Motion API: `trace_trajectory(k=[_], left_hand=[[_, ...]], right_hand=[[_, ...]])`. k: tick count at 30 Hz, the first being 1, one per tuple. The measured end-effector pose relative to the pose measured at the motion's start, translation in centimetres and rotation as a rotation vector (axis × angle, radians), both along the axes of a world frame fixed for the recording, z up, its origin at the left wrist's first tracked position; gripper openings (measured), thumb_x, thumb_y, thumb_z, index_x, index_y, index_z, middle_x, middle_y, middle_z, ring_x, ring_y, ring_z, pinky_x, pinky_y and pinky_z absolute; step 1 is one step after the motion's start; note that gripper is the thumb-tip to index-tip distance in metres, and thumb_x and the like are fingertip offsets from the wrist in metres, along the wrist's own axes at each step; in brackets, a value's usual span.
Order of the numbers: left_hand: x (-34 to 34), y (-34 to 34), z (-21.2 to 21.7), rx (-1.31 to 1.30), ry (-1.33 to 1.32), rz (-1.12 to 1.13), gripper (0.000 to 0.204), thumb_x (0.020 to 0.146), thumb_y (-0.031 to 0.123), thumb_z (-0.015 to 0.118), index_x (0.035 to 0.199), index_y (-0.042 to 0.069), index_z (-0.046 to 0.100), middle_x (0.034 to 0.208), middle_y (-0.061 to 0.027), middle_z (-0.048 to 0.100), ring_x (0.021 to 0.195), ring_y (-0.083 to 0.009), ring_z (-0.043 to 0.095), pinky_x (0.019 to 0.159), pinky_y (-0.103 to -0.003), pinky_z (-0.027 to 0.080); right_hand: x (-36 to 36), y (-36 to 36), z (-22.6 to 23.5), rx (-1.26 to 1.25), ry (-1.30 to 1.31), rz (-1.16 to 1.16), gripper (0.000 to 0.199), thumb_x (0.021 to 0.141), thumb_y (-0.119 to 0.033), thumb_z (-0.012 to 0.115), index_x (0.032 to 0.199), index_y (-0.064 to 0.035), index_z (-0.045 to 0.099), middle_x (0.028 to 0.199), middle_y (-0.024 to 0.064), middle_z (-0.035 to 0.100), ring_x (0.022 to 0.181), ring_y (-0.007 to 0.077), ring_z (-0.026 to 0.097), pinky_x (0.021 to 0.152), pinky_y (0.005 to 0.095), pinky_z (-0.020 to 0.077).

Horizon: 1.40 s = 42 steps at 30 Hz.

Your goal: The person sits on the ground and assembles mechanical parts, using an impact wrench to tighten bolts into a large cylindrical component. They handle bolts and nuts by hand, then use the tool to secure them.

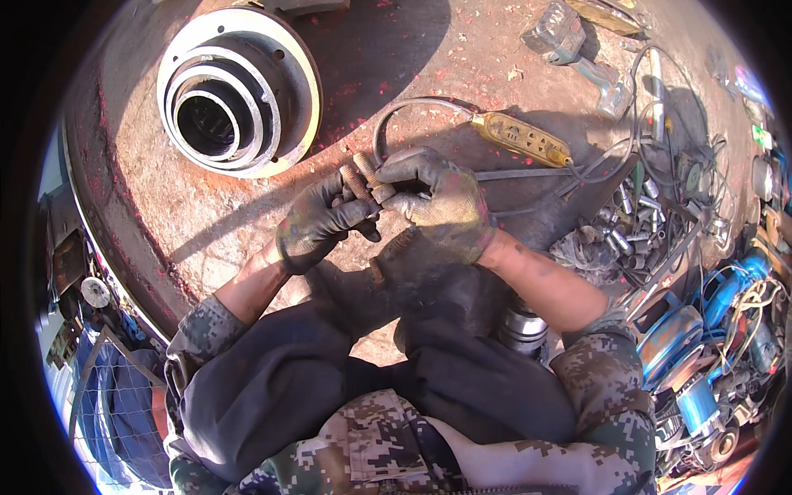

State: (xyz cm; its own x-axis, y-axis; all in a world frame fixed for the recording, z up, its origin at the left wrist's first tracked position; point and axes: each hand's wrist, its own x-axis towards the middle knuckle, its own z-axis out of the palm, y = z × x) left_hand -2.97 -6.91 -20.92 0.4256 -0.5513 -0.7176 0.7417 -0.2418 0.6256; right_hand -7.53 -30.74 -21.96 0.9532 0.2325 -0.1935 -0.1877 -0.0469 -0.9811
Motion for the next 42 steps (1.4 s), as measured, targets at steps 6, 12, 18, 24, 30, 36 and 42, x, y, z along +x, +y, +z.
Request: trace_trajectory(k=[6,12,18,24,30,36,42], left_hand=[[-0.6,1.0,0.6,-0.013,-0.094,0.060,0.035,0.095,0.036,0.079,0.111,0.008,0.068,0.089,-0.0023,0.072,0.080,-0.0137,0.073,0.061,-0.023,0.041],[-1.1,1.3,0.8,-0.168,-0.080,0.135,0.033,0.095,0.032,0.080,0.109,0.006,0.068,0.095,-0.0044,0.072,0.080,-0.0140,0.072,0.064,-0.024,0.050],[-1.4,1.2,1.1,-0.181,-0.066,0.153,0.030,0.095,0.028,0.080,0.108,0.004,0.067,0.095,-0.0041,0.070,0.080,-0.0143,0.070,0.067,-0.025,0.053],[-1.6,2.0,1.2,-0.244,-0.070,0.155,0.029,0.095,0.027,0.080,0.106,0.005,0.066,0.097,-0.0047,0.069,0.086,-0.0143,0.069,0.073,-0.029,0.058],[-1.6,2.4,2.0,-0.284,-0.081,0.154,0.031,0.094,0.031,0.081,0.102,0.007,0.063,0.096,-0.0040,0.066,0.084,-0.0143,0.068,0.077,-0.031,0.059],[-1.9,2.8,1.2,-0.232,-0.132,0.111,0.034,0.093,0.035,0.081,0.101,0.007,0.062,0.095,-0.0034,0.065,0.085,-0.0146,0.067,0.077,-0.032,0.059],[-2.2,3.0,0.8,-0.198,-0.154,0.122,0.033,0.093,0.032,0.082,0.100,0.007,0.062,0.097,-0.0043,0.065,0.087,-0.0166,0.068,0.078,-0.034,0.060]], right_hand=[[0.1,1.1,1.1,0.115,-0.006,0.022,0.032,0.089,0.004,0.076,0.119,-0.0029,0.068,0.114,0.0063,0.065,0.105,0.0142,0.067,0.093,0.0320,0.0552],[-0.3,1.4,2.2,0.096,0.012,0.030,0.033,0.090,0.003,0.075,0.121,-0.0020,0.068,0.117,0.0057,0.064,0.106,0.0137,0.067,0.093,0.0314,0.0555],[-0.7,1.5,2.9,-0.045,-0.053,0.028,0.032,0.087,-0.002,0.079,0.118,-0.0021,0.070,0.121,0.0071,0.064,0.109,0.0148,0.067,0.094,0.0313,0.0556],[-1.1,1.9,3.6,-0.126,-0.117,0.049,0.030,0.086,-0.004,0.081,0.115,-0.0021,0.071,0.121,0.0081,0.066,0.111,0.0164,0.067,0.094,0.0323,0.0566],[-1.2,2.3,4.1,-0.217,-0.180,0.063,0.029,0.085,-0.006,0.082,0.113,-0.0034,0.071,0.118,0.0093,0.068,0.112,0.0194,0.068,0.093,0.0334,0.0576],[-1.3,2.6,4.8,-0.291,-0.277,0.057,0.030,0.083,-0.008,0.082,0.111,-0.0065,0.072,0.116,0.0095,0.070,0.113,0.0252,0.068,0.092,0.0361,0.0578],[-1.6,2.8,4.8,-0.306,-0.306,0.036,0.030,0.081,-0.010,0.083,0.109,-0.0077,0.074,0.116,0.0092,0.071,0.114,0.0276,0.068,0.093,0.0391,0.0576]])
